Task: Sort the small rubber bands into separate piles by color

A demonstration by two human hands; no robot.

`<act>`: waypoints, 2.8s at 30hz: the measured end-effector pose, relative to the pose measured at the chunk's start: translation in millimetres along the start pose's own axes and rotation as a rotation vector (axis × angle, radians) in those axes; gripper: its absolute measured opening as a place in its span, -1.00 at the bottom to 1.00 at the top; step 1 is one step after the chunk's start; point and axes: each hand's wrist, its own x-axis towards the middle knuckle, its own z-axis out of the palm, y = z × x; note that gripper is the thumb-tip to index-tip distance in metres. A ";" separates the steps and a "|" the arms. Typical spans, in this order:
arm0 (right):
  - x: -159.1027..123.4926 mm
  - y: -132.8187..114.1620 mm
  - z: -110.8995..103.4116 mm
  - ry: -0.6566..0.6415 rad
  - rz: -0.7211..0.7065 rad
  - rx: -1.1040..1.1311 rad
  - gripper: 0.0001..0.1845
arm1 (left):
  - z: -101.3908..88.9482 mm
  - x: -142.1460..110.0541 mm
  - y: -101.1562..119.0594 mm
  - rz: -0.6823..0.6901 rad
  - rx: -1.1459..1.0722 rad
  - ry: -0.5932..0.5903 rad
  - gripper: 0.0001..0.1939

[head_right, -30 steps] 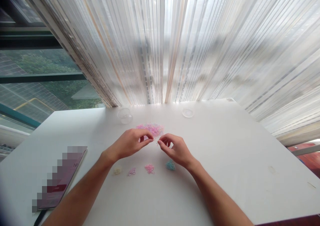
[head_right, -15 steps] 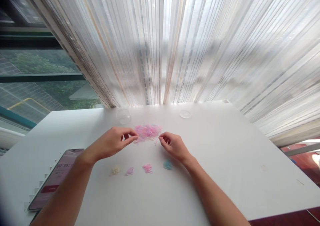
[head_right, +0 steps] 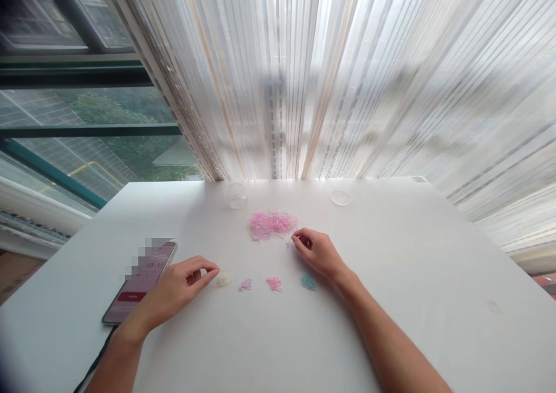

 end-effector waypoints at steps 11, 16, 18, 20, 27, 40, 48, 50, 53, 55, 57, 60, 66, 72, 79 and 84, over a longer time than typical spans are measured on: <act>-0.3 2.4 1.1 0.001 0.000 -0.024 -0.67 | 12.7 -18.2 -10.1 -0.053 -0.051 -0.004 -0.63; -0.5 1.2 0.4 0.005 0.003 -0.014 -0.66 | 10.6 -14.6 -10.0 -0.054 -0.061 0.019 -0.61; -0.5 0.4 0.2 0.005 0.003 -0.013 -0.66 | 7.0 -9.6 -6.8 -0.043 -0.054 0.043 -0.62; -0.3 -0.2 0.3 0.011 0.000 -0.012 -0.66 | 2.4 -1.2 0.1 -0.009 -0.042 0.072 -0.65; 0.1 2.1 0.7 0.023 -0.016 0.003 -0.68 | 5.4 56.3 42.2 0.231 0.005 0.059 -0.70; 0.7 3.0 -0.7 0.014 -0.039 0.022 -0.74 | 48.6 120.6 73.1 0.326 0.319 -0.070 -0.79; 0.4 3.7 -0.7 0.016 -0.056 0.012 -0.77 | 50.3 123.3 72.8 0.365 0.382 -0.027 -0.82; 0.1 2.9 -0.1 0.022 -0.064 0.035 -0.78 | 49.2 119.9 74.8 0.384 0.356 0.008 -0.82; -1.2 -0.5 1.1 0.035 -0.101 0.109 -0.80 | 47.3 112.5 80.8 0.422 0.266 0.052 -0.83; -2.8 -4.4 1.4 0.033 -0.128 0.155 -0.78 | 46.3 107.1 85.7 0.446 0.193 0.054 -0.84; -4.5 -8.8 1.1 0.018 -0.145 0.182 -0.76 | 45.7 102.2 89.8 0.462 0.134 0.038 -0.84; -6.3 -14.4 -0.3 0.000 -0.164 0.202 -0.74 | 45.0 97.3 92.7 0.481 0.096 0.010 -0.85; -7.6 -17.1 -1.1 -0.016 -0.195 0.227 -0.73 | 44.5 94.5 88.2 0.521 0.073 0.016 -0.91; -8.5 -16.4 0.2 -0.013 -0.190 0.223 -0.76 | 45.2 92.4 81.3 0.475 -0.049 0.014 -0.91; -8.3 -19.7 -2.1 -0.027 -0.189 0.217 -0.79 | 46.3 93.4 77.2 0.399 -0.152 -0.007 -0.86; -8.8 -18.5 -1.4 -0.031 -0.172 0.203 -0.78 | 45.0 91.7 76.5 0.399 -0.165 -0.016 -0.86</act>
